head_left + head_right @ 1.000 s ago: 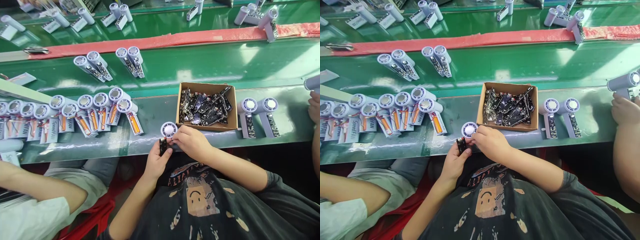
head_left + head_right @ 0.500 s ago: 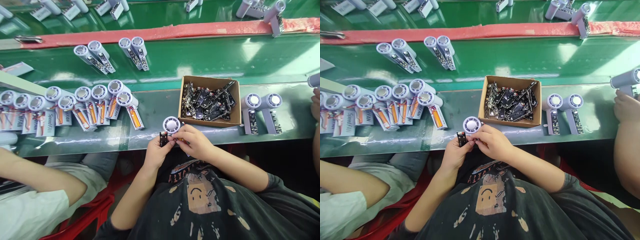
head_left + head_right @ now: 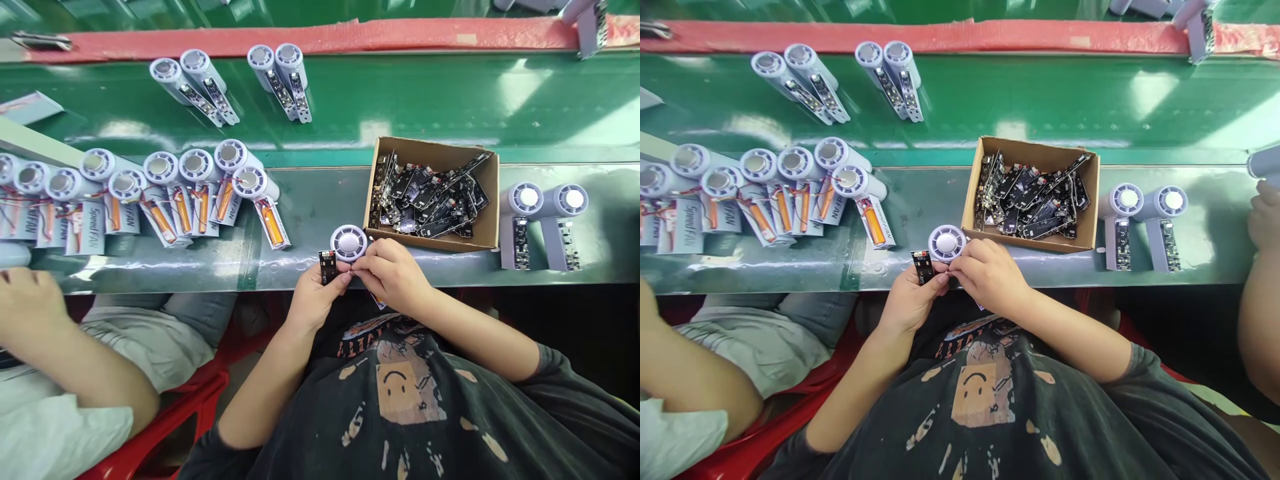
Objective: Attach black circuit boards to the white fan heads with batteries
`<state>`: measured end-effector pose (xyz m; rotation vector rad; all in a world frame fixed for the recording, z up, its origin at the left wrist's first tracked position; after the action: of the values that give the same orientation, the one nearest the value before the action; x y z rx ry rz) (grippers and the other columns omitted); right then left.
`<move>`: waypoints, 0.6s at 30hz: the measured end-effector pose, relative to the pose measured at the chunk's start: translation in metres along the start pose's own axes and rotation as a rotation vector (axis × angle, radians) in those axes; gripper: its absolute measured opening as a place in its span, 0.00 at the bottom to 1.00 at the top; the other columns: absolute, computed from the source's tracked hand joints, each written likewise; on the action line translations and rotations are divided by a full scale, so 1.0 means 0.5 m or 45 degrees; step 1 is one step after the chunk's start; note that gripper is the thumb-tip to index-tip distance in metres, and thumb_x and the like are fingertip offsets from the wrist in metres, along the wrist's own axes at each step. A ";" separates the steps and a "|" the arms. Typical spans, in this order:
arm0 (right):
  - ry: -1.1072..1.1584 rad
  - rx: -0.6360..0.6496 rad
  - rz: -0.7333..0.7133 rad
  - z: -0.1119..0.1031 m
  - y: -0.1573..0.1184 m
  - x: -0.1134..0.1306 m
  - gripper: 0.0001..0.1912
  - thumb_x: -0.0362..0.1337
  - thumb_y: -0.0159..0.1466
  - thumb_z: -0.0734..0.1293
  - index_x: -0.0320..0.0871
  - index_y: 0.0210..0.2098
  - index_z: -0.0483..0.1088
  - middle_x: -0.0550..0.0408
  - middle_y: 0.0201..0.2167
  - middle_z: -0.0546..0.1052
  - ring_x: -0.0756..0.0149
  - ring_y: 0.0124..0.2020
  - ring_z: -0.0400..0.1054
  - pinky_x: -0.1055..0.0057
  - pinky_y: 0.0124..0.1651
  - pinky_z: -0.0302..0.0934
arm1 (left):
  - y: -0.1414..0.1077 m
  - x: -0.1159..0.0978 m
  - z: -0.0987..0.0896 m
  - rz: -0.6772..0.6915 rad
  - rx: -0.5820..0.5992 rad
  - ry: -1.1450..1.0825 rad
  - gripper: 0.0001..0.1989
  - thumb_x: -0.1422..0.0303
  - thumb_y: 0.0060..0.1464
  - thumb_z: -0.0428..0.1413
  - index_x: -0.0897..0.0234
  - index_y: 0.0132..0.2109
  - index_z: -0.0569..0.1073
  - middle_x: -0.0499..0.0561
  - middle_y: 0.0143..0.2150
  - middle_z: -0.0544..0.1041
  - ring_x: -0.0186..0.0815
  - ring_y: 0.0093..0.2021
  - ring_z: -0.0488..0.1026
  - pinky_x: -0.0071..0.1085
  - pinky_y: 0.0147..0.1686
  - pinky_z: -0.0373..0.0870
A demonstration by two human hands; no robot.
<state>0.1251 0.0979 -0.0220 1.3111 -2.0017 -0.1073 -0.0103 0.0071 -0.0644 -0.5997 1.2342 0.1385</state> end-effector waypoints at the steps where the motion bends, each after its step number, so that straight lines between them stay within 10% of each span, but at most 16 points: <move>1: 0.009 0.014 0.010 0.001 0.000 -0.001 0.10 0.35 0.69 0.62 0.43 0.37 0.75 0.51 0.33 0.72 0.62 0.36 0.64 0.64 0.41 0.62 | -0.001 0.000 0.000 0.008 -0.009 0.008 0.21 0.57 0.37 0.72 0.65 0.34 0.78 0.46 0.26 0.75 0.27 0.23 0.65 0.26 0.25 0.64; 18: -0.117 -0.021 -0.077 0.001 0.004 -0.009 0.09 0.37 0.70 0.63 0.48 0.41 0.76 0.54 0.38 0.78 0.63 0.38 0.64 0.64 0.43 0.56 | -0.006 -0.002 0.006 0.152 0.019 0.212 0.17 0.55 0.56 0.62 0.64 0.32 0.72 0.43 0.22 0.68 0.28 0.24 0.64 0.26 0.27 0.62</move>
<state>0.1243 0.1023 -0.0240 1.3791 -2.0335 -0.2154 -0.0069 0.0063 -0.0617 -0.5329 1.4321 0.1817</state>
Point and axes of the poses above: each hand's wrist, its own y-axis towards the middle knuckle, its own z-axis out of the palm, x = y × z, the point moved 3 cm from there along y, towards the middle knuckle
